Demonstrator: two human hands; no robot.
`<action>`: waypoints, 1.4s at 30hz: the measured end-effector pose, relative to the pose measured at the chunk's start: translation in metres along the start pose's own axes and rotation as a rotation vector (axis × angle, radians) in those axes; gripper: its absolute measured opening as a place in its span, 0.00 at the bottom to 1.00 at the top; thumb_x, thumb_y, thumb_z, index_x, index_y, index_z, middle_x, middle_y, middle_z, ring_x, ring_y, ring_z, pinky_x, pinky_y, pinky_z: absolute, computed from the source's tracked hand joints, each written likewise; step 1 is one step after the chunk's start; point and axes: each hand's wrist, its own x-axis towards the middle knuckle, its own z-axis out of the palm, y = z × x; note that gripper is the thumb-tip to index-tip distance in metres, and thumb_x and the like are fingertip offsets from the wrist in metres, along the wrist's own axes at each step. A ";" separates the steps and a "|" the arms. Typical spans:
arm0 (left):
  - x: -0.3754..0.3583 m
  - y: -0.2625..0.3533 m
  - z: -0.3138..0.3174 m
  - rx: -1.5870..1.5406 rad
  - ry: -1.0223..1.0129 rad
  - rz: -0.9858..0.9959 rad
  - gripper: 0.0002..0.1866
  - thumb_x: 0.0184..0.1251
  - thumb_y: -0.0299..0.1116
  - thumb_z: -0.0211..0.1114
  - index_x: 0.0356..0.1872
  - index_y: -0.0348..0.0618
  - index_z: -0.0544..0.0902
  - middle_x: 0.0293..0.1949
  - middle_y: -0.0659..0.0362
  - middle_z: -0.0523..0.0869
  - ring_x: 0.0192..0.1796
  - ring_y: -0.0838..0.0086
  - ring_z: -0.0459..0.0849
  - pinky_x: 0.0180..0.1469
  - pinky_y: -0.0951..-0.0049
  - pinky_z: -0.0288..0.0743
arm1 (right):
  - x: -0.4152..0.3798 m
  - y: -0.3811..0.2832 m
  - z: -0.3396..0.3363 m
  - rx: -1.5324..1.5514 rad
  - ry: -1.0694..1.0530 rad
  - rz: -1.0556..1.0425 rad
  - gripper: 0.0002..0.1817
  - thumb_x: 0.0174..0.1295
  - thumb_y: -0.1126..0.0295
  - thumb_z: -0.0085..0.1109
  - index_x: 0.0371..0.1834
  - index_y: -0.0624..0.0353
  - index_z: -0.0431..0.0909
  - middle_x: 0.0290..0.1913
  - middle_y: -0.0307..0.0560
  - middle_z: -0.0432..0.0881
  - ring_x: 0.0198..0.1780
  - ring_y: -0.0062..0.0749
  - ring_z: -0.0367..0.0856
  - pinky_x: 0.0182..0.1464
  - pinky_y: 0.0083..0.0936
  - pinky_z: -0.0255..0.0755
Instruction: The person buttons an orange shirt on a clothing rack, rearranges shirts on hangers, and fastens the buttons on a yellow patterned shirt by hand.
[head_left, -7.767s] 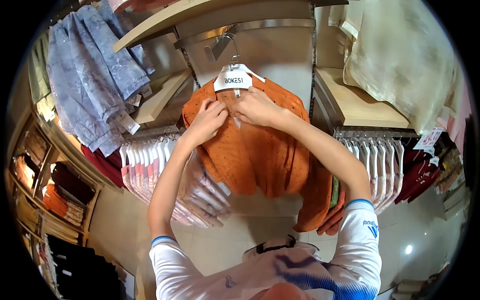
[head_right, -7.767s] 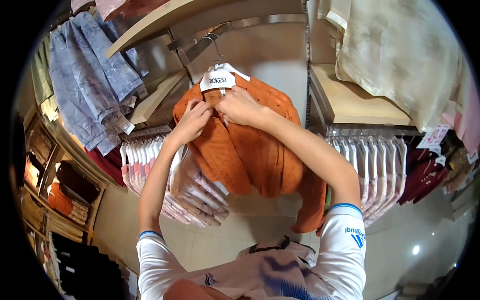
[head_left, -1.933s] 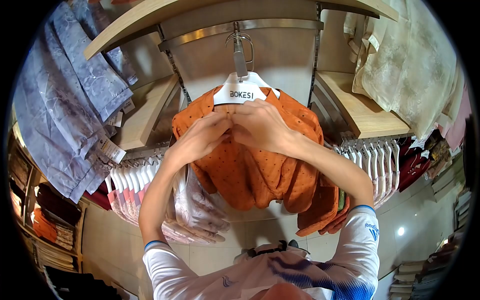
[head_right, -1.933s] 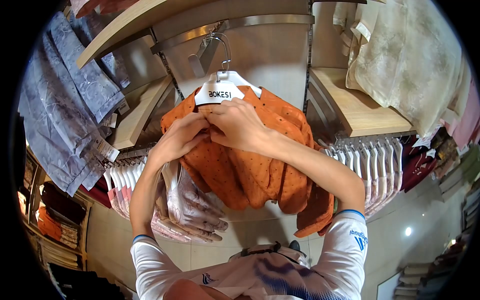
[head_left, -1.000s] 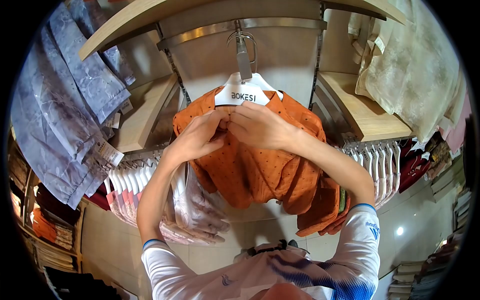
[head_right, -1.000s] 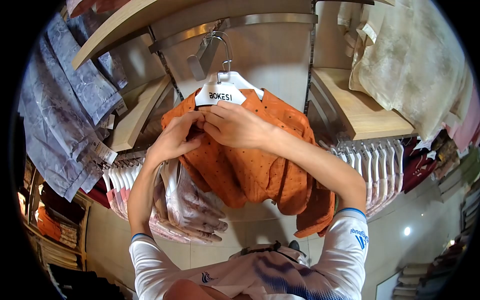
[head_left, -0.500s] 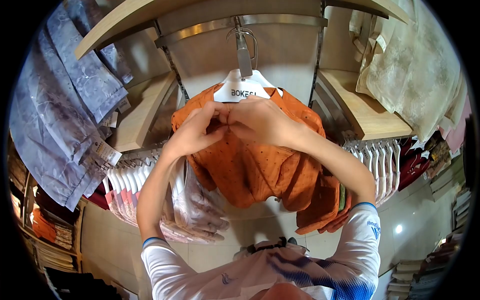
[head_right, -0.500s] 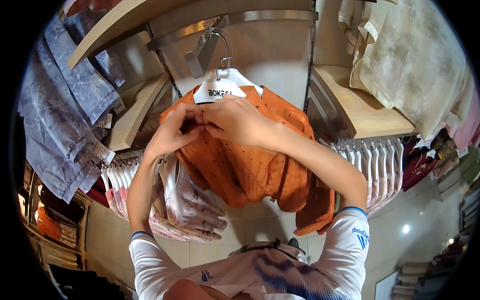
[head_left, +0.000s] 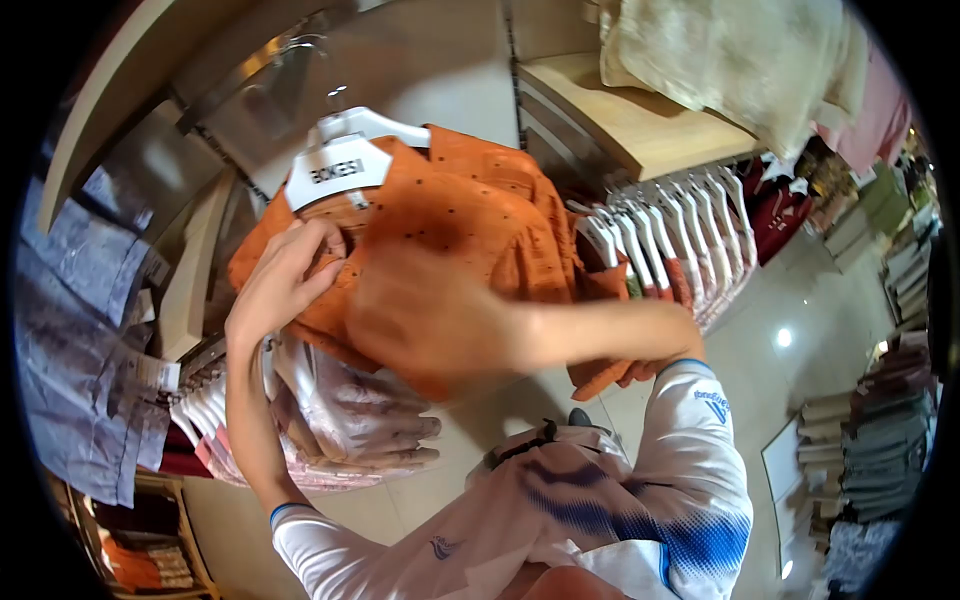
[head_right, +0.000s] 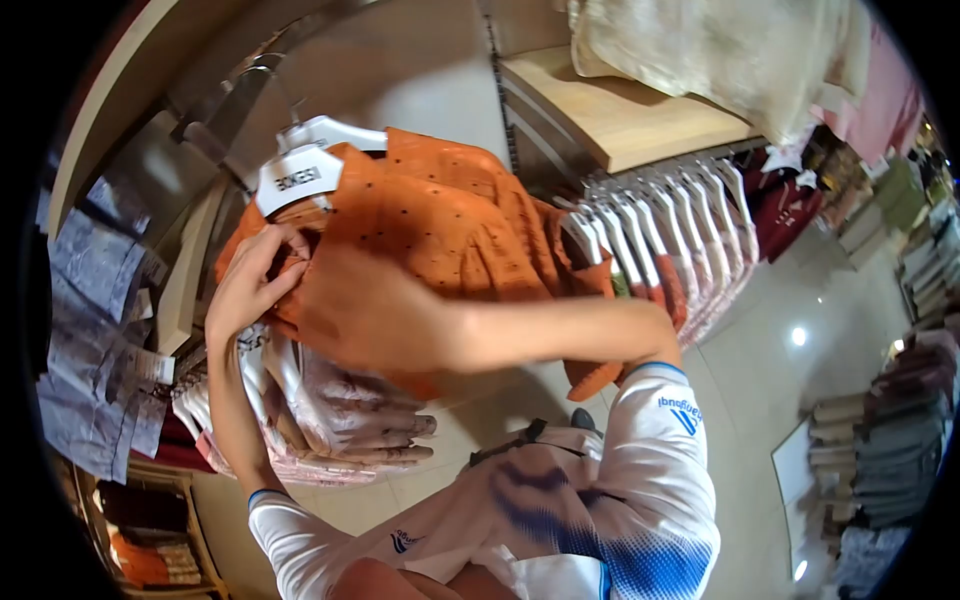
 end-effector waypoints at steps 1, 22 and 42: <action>0.001 -0.002 0.004 0.033 -0.008 0.014 0.10 0.61 0.23 0.64 0.41 0.38 0.74 0.35 0.52 0.79 0.41 0.58 0.77 0.45 0.64 0.71 | -0.019 -0.020 -0.004 0.101 0.070 -0.075 0.12 0.46 0.64 0.61 0.33 0.57 0.78 0.35 0.41 0.78 0.46 0.35 0.76 0.57 0.37 0.70; 0.017 0.022 0.033 0.343 -0.058 0.003 0.09 0.56 0.16 0.61 0.38 0.33 0.73 0.40 0.49 0.75 0.46 0.50 0.71 0.51 0.60 0.66 | -0.308 0.020 -0.085 -0.057 -0.252 1.231 0.10 0.64 0.67 0.62 0.42 0.62 0.80 0.36 0.53 0.84 0.34 0.47 0.85 0.39 0.38 0.81; -0.027 0.044 0.073 0.367 0.183 0.090 0.12 0.57 0.20 0.66 0.43 0.35 0.75 0.50 0.49 0.77 0.58 0.50 0.74 0.65 0.54 0.63 | -0.338 0.016 -0.031 -0.081 -0.150 1.443 0.15 0.62 0.73 0.59 0.47 0.67 0.66 0.31 0.68 0.81 0.36 0.69 0.80 0.38 0.55 0.74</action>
